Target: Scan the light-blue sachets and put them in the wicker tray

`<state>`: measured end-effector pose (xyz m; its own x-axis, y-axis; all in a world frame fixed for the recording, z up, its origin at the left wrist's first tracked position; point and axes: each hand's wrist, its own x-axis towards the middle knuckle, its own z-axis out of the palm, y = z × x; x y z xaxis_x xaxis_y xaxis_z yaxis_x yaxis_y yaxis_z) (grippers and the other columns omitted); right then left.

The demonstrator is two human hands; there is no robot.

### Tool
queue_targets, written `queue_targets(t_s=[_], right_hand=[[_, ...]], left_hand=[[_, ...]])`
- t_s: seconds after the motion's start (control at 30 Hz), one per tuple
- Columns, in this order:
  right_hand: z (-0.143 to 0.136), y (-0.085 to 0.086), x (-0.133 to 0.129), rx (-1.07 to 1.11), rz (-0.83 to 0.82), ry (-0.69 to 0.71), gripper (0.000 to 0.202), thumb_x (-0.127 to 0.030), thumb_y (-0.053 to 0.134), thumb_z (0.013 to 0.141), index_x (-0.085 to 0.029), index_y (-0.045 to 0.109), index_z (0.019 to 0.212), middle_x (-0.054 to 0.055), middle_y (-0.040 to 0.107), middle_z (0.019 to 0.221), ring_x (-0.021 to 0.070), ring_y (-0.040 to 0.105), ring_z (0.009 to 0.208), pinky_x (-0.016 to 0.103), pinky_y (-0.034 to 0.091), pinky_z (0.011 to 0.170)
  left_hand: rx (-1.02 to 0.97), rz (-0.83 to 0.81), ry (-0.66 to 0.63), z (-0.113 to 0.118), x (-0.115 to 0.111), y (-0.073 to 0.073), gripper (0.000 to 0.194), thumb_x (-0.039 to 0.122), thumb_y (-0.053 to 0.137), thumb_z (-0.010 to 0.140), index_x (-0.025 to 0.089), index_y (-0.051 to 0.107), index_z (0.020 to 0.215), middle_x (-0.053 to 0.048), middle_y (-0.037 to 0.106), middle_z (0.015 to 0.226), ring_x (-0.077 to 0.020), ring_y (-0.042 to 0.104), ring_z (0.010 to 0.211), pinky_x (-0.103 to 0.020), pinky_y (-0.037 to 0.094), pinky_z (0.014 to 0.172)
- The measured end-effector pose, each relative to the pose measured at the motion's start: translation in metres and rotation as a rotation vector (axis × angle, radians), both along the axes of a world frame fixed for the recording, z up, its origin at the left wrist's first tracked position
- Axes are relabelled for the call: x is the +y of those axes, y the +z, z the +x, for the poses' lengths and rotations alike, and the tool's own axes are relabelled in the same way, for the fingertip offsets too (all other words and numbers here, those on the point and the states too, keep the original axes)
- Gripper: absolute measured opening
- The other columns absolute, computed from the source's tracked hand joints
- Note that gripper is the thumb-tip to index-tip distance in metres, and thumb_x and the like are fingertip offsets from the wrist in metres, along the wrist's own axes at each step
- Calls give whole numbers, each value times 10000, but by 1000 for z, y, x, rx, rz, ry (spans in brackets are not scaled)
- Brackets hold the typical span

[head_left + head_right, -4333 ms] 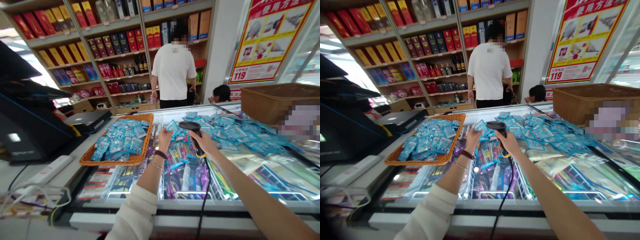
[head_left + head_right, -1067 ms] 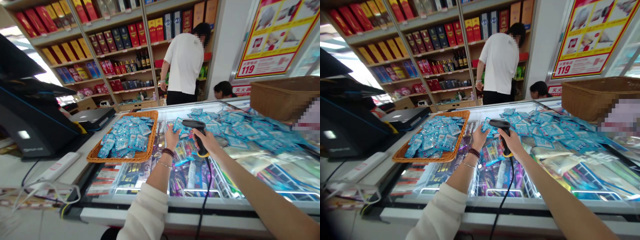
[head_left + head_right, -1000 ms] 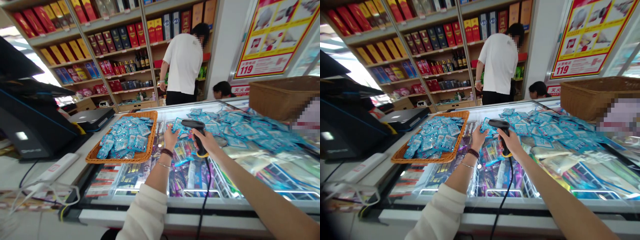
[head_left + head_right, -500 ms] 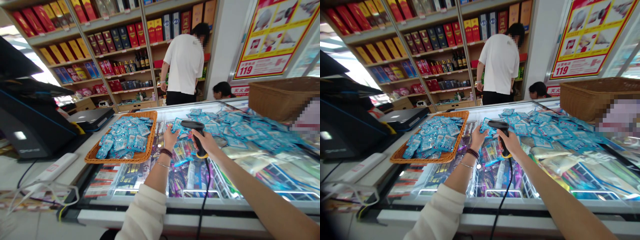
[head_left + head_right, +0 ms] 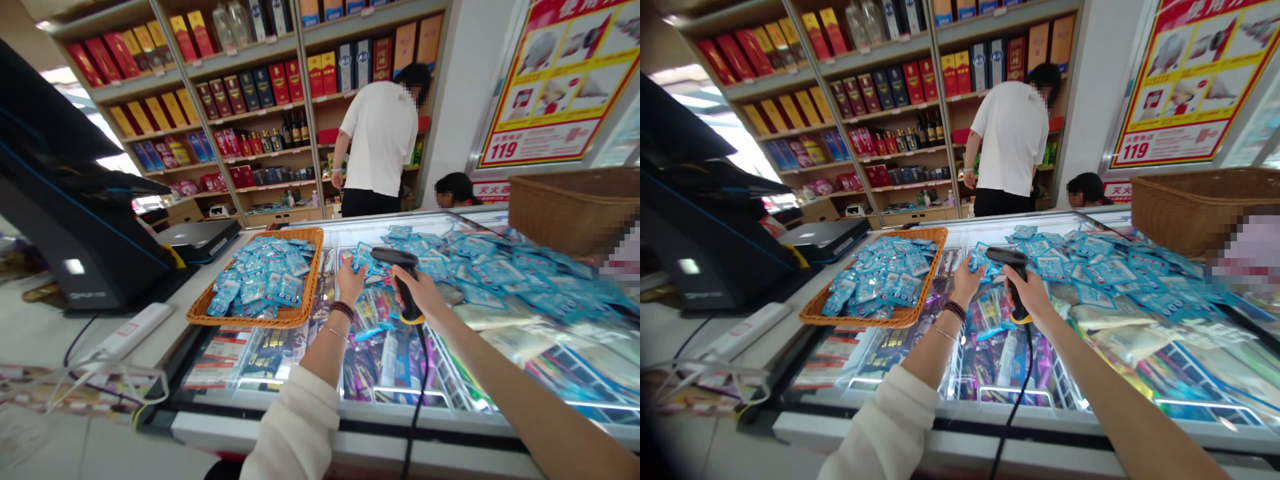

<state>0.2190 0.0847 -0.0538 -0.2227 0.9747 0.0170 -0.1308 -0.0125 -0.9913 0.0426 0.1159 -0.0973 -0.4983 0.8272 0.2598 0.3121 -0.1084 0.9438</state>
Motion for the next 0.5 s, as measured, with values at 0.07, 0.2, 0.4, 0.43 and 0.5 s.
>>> queue_targets(t_s=[0.07, 0.2, 0.4, 0.43, 0.5], right_hand=[[-3, 0, 1, 21, -22, -1, 429, -566, 846, 778, -209, 611, 744, -20, 601, 549, 116, 519, 373, 232, 407, 329], [-17, 7, 8, 72, -43, 1, 392, -528, 841, 806, -188, 646, 815, -28, 598, 565, 104, 503, 354, 221, 400, 312], [-55, 40, 16, 114, -8, 58, 326, -458, 825, 839, -178, 660, 817, -9, 629, 602, 102, 533, 378, 212, 431, 324], [-62, 46, 16, 114, -2, 72, 315, -450, 820, 846, -178, 663, 824, -8, 633, 607, 103, 538, 383, 211, 437, 328], [-78, 56, 14, 112, 11, 94, 292, -435, 806, 863, -180, 666, 833, -13, 630, 602, 102, 537, 385, 211, 444, 333]], left_hand=[[-127, -50, -25, 1, -4, 8, 331, 164, 804, 811, 185, 708, 1128, -19, 721, 804, -225, 735, 844, -388, 573, 931], [-513, -102, -153, -6, -9, 27, 303, 106, 843, 759, 176, 685, 1008, 37, 597, 663, -162, 678, 658, -378, 630, 842], [-755, -16, -83, -43, -14, 69, 272, 95, 840, 781, 181, 607, 893, 13, 605, 689, -156, 703, 623, -284, 627, 691], [-756, 18, -51, -52, -15, 76, 266, 95, 834, 789, 184, 596, 870, 18, 601, 689, -142, 691, 614, -269, 617, 684], [-750, 94, 25, -75, -18, 88, 272, 80, 815, 795, 190, 567, 815, 31, 582, 665, -123, 661, 606, -263, 601, 706]])
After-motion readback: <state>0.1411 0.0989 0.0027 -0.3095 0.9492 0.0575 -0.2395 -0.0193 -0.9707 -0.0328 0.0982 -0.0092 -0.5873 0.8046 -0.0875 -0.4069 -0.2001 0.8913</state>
